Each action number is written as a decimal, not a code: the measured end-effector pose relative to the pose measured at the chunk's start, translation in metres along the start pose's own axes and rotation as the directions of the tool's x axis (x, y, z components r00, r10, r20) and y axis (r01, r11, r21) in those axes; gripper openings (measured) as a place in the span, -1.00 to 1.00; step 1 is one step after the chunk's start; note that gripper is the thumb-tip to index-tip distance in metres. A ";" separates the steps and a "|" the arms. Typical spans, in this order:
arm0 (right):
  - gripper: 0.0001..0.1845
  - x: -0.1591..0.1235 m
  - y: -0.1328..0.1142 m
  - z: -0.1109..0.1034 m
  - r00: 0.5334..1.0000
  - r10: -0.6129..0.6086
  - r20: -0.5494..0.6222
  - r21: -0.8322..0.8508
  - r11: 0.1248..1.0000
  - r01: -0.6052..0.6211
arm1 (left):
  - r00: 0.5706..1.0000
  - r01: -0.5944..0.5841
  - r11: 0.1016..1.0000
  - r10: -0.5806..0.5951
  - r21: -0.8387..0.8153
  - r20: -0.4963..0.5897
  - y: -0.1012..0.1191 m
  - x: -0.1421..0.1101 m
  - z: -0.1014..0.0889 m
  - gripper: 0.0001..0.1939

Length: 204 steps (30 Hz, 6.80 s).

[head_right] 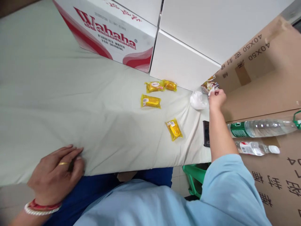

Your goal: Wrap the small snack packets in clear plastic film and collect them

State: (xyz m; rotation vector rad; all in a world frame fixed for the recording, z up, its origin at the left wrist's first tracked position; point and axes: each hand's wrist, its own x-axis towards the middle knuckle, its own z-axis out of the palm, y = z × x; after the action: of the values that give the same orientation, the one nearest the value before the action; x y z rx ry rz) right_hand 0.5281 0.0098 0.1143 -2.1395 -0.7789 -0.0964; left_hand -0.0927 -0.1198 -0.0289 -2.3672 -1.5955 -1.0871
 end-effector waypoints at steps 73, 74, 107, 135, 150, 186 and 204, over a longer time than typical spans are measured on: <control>-0.60 -0.323 -0.069 0.085 0.577 -0.278 0.768 0.625 0.521 -0.581 | 0.922 0.321 0.567 -0.003 -0.758 0.388 0.076 0.121 0.103 -0.91; -0.61 -0.322 -0.069 0.085 0.582 -0.279 0.764 0.630 0.520 -0.577 | 0.918 0.339 0.551 -0.015 -0.762 0.397 0.076 0.121 0.103 -0.92; -0.85 -0.318 -0.057 0.084 0.730 -0.485 0.482 0.641 0.763 0.083 | 0.801 0.594 0.082 -0.151 -0.800 0.580 0.073 0.130 0.100 -0.52; -0.59 -0.299 -0.054 0.091 0.723 -0.114 0.682 0.696 0.405 -0.593 | 0.787 0.580 0.050 -0.293 -0.813 0.543 0.066 0.132 0.099 -0.55; -0.61 -0.307 -0.059 0.088 0.797 -0.208 0.568 0.759 0.507 -0.409 | 0.753 0.545 0.206 -0.546 -0.813 0.366 0.061 0.133 0.102 -0.69; -0.61 -0.314 -0.056 0.089 0.717 -0.199 0.668 0.668 0.586 -0.460 | 0.788 0.590 0.074 -0.270 -0.804 0.554 0.070 0.131 0.097 -0.51; -0.55 -0.321 -0.063 0.077 0.797 -0.357 0.487 0.632 0.774 -0.040 | 0.740 0.623 0.062 -0.369 -0.780 0.562 0.074 0.135 0.089 -0.60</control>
State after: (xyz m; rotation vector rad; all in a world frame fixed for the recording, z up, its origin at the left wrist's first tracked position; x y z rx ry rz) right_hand 0.2197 -0.0646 0.0031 -1.4400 -1.1661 0.6860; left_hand 0.0418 -0.0091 0.0075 -2.4679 -2.4363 -2.7754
